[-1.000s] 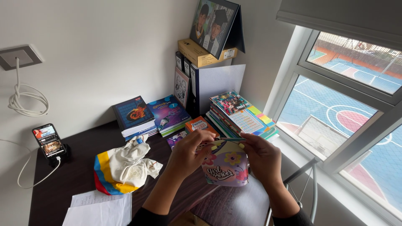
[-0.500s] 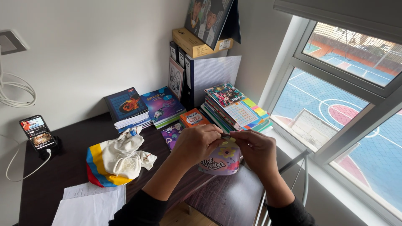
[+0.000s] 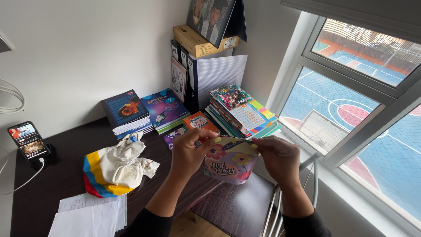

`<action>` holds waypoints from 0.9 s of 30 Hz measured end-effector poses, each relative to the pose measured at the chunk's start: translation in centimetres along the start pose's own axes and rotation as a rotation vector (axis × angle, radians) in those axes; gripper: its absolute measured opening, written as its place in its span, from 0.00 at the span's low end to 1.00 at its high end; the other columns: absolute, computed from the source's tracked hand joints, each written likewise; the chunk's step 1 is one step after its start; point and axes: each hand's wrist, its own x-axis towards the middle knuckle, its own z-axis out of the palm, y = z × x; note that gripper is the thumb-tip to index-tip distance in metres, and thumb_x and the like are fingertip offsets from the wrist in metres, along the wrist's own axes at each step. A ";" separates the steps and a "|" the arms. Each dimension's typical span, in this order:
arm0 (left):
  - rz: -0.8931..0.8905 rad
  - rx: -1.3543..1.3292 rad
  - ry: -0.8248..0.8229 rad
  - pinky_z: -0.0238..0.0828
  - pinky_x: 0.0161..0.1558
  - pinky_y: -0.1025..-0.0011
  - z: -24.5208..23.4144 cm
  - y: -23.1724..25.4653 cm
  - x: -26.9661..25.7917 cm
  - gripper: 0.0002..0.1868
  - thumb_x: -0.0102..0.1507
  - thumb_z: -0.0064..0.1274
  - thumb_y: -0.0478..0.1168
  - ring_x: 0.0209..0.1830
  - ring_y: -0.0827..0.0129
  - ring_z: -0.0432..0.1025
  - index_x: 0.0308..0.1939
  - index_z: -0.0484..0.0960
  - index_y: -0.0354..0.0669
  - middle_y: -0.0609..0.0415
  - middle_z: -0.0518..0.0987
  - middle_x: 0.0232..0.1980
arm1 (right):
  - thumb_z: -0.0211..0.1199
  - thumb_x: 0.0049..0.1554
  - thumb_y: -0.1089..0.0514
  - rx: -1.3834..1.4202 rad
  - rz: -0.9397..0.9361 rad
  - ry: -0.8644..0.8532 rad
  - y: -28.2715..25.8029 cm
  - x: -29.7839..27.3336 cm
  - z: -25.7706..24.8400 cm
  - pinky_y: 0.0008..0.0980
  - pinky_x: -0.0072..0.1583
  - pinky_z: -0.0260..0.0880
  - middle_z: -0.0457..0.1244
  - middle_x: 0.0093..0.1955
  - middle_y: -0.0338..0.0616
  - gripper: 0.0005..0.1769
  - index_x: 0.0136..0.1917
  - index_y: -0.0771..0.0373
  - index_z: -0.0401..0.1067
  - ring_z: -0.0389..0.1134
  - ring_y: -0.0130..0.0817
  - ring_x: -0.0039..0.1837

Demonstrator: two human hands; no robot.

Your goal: The person folds two sheets of patterned paper into small rectangular packets by hand. They unfold and refold the first sheet multiple times before completing it, then repeat the process with a second sheet. The folded packets are placed on the desk.

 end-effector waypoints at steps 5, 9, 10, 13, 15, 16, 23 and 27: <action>-0.090 -0.138 0.101 0.79 0.40 0.66 1.1 -0.7 -1.0 0.17 0.58 0.68 0.31 0.34 0.65 0.83 0.51 0.87 0.40 0.44 0.88 0.36 | 0.72 0.50 0.73 0.053 -0.007 0.003 1.0 -0.3 -0.1 0.28 0.45 0.72 0.72 0.34 0.43 0.10 0.41 0.59 0.84 0.72 0.29 0.37; -0.189 -0.321 0.067 0.78 0.49 0.64 1.3 -0.4 -1.4 0.23 0.59 0.66 0.30 0.38 0.63 0.83 0.58 0.81 0.38 0.42 0.88 0.39 | 0.71 0.49 0.74 0.080 0.014 0.010 1.4 -0.2 -0.5 0.30 0.45 0.72 0.72 0.35 0.44 0.10 0.40 0.61 0.84 0.72 0.27 0.38; -0.214 -0.366 0.043 0.77 0.51 0.64 1.2 0.0 -1.5 0.25 0.59 0.65 0.29 0.40 0.63 0.83 0.60 0.78 0.38 0.42 0.87 0.39 | 0.72 0.49 0.74 0.085 0.009 0.012 1.5 -0.2 -0.6 0.30 0.45 0.72 0.72 0.35 0.46 0.09 0.41 0.62 0.83 0.72 0.28 0.39; -0.171 -0.357 0.032 0.77 0.51 0.60 1.5 0.1 -1.6 0.25 0.59 0.63 0.27 0.41 0.58 0.83 0.60 0.76 0.38 0.40 0.87 0.38 | 0.74 0.50 0.67 -0.071 0.026 -0.001 1.1 -0.1 -0.6 0.34 0.48 0.72 0.72 0.36 0.42 0.08 0.41 0.56 0.84 0.74 0.35 0.43; -0.101 -0.302 0.046 0.79 0.49 0.57 1.8 0.0 -1.7 0.23 0.59 0.63 0.25 0.41 0.53 0.84 0.58 0.77 0.37 0.39 0.86 0.37 | 0.75 0.50 0.61 -0.232 0.047 -0.018 -0.8 0.3 -0.5 0.38 0.51 0.72 0.72 0.36 0.37 0.07 0.41 0.48 0.85 0.75 0.40 0.46; -0.057 -0.241 0.038 0.79 0.48 0.58 2.0 0.0 -1.8 0.20 0.58 0.63 0.25 0.39 0.55 0.84 0.54 0.80 0.39 0.42 0.87 0.35 | 0.75 0.48 0.61 -0.304 -0.107 -0.105 -2.5 0.7 -0.4 0.47 0.58 0.68 0.73 0.40 0.43 0.14 0.49 0.50 0.83 0.72 0.48 0.55; -0.173 -0.447 0.061 0.77 0.53 0.61 3.3 -1.7 -3.2 0.17 0.59 0.62 0.25 0.43 0.60 0.84 0.51 0.85 0.40 0.48 0.86 0.35 | 0.66 0.53 0.66 -0.152 -0.248 -0.319 -3.4 -0.2 0.5 0.47 0.46 0.73 0.72 0.34 0.47 0.08 0.44 0.57 0.84 0.74 0.52 0.41; -0.320 -0.601 0.086 0.73 0.59 0.57 3.6 -0.8 -3.3 0.18 0.63 0.57 0.27 0.49 0.57 0.81 0.57 0.83 0.41 0.44 0.85 0.37 | 0.67 0.51 0.66 -0.111 -0.151 -0.320 -3.6 -0.9 0.6 0.37 0.40 0.71 0.70 0.30 0.41 0.09 0.41 0.54 0.85 0.73 0.42 0.34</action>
